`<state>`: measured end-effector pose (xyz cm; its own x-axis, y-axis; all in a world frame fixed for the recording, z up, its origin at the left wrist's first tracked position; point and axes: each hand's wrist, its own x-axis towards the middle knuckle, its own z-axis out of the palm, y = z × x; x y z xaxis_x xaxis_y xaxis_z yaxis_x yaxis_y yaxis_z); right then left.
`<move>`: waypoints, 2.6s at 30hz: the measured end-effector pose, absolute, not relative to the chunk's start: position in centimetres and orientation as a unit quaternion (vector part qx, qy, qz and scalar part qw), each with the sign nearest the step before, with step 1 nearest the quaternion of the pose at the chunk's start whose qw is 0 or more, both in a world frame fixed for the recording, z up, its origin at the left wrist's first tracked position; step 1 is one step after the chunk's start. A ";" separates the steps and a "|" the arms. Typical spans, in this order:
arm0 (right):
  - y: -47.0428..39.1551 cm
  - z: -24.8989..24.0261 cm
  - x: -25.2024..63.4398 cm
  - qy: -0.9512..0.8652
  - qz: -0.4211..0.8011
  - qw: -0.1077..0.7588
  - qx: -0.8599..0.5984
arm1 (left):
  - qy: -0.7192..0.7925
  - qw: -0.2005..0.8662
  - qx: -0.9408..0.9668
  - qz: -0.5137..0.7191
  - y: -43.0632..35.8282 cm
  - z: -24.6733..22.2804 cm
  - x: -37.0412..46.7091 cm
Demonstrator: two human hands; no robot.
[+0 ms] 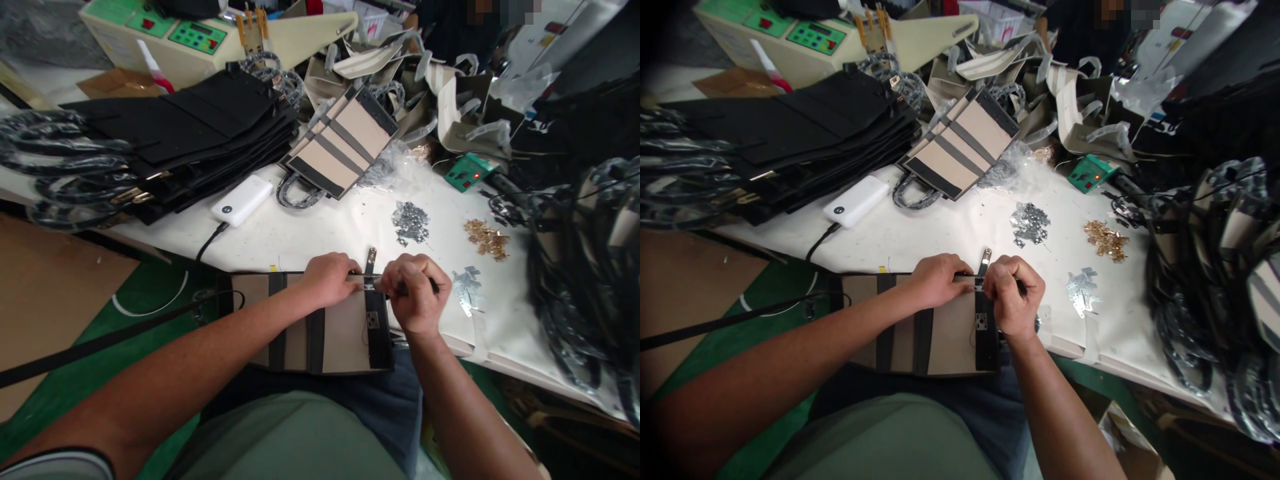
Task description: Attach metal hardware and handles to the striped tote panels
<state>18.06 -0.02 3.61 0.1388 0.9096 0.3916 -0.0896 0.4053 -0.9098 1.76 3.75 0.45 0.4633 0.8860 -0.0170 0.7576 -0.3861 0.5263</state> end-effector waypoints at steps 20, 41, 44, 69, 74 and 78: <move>-0.9 3.1 16.5 -0.763 0.244 0.478 -0.360 | 0.496 0.305 0.807 0.098 5.2 1.1 1.6; -1.2 4.5 16.2 -0.562 0.362 0.648 -0.364 | 0.509 0.327 0.792 0.080 5.5 1.3 1.8; -1.5 4.0 16.2 -0.560 0.370 0.638 -0.376 | 0.509 0.338 0.788 0.077 5.6 1.1 1.8; -14.3 -4.5 20.4 -0.162 0.550 0.497 -0.652 | 0.391 0.137 0.885 0.212 1.2 0.1 2.1; -14.1 -4.6 20.0 -0.146 0.521 0.518 -0.663 | 0.338 0.138 0.897 0.251 -4.1 -0.2 0.6; -14.1 -4.5 20.0 -0.140 0.510 0.522 -0.669 | 0.329 0.129 0.918 0.181 -7.0 -1.0 -0.1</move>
<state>19.95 -14.11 -4.50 0.4409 0.7196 -0.5364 -0.3449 -0.4159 -0.8415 -0.11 -6.96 -0.98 0.7179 0.6510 0.2468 0.5582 -0.7500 0.3548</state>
